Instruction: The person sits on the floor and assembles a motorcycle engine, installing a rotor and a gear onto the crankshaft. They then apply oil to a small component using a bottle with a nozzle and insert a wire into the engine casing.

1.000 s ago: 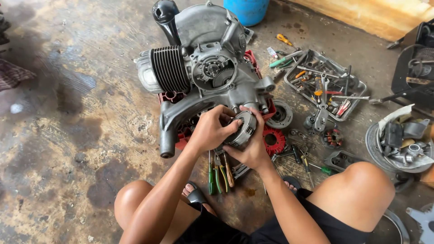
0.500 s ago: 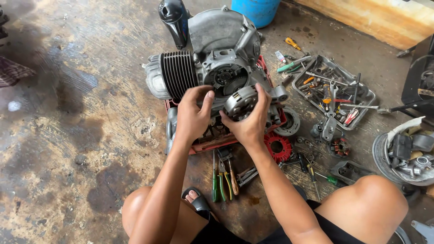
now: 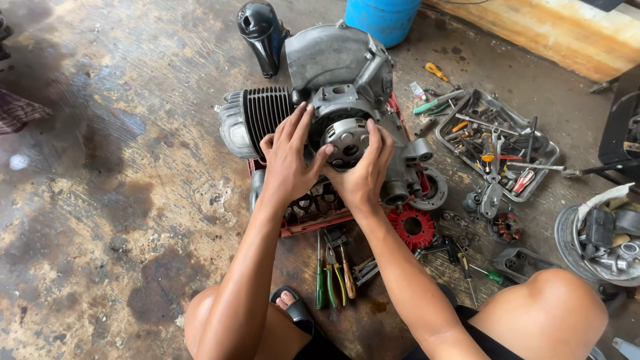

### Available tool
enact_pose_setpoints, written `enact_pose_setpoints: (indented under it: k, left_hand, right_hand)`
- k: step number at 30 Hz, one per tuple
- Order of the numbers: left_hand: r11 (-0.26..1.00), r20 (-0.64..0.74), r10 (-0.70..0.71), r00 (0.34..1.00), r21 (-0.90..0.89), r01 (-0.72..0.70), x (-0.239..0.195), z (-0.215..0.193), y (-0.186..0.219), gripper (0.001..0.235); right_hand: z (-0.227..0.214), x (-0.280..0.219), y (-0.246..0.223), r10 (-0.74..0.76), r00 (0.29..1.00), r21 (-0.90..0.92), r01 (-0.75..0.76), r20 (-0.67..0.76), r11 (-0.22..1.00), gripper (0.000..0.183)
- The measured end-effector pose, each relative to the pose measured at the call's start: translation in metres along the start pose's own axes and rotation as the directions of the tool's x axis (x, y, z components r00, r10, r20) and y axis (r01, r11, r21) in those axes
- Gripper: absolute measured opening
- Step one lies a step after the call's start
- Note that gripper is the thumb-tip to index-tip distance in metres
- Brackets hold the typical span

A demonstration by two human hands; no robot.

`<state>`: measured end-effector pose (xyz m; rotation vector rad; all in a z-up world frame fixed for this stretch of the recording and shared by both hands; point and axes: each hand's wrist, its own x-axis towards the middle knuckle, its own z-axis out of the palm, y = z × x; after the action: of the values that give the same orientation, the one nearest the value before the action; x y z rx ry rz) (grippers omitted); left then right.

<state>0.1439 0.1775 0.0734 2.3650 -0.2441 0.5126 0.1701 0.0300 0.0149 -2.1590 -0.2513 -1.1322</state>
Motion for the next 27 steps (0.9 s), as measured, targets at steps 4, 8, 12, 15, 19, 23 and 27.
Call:
enact_pose_setpoints:
  k: [4, 8, 12, 15, 19, 23, 27]
  left_hand:
    - [0.999, -0.003, -0.012, 1.000, 0.046, 0.013, -0.001, 0.008, -0.008, 0.077]
    - [0.998, 0.009, -0.020, 1.000, 0.060, 0.020, 0.000, 0.010, -0.008, 0.081]
    - [0.995, 0.007, -0.010, 1.000, 0.104, 0.009, 0.000, 0.013, -0.009, 0.078]
    - [0.991, -0.032, 0.028, 0.999, 0.131, -0.024, 0.000, 0.012, -0.004, 0.065]
    - [0.992, -0.043, 0.032, 0.999, 0.126, -0.026, 0.001, 0.016, -0.006, 0.063]
    - [0.992, -0.051, 0.023, 0.998, 0.127, -0.016, 0.000, 0.017, -0.007, 0.062]
    - [0.993, -0.071, 0.033, 0.997, 0.118, -0.025, 0.000, 0.017, -0.005, 0.059]
  right_hand:
    - [0.000, -0.001, -0.003, -0.007, 0.999, 0.020, 0.008, -0.035, 1.000, 0.091]
    - [-0.001, 0.000, 0.004, -0.057, 0.998, 0.048, 0.057, -0.010, 0.997, 0.096]
    - [-0.001, 0.000, 0.006, -0.056, 0.998, 0.068, 0.055, 0.026, 0.996, 0.103]
    - [0.002, 0.001, 0.004, -0.038, 0.999, 0.091, 0.036, 0.025, 0.995, 0.102]
    - [0.000, 0.002, 0.004, -0.030, 0.999, 0.098, 0.027, 0.027, 0.995, 0.100]
    - [0.002, 0.000, 0.004, -0.011, 1.000, 0.108, 0.008, 0.026, 0.994, 0.098]
    - [0.000, 0.002, -0.004, 0.009, 1.000, 0.084, -0.010, 0.005, 0.996, 0.090]
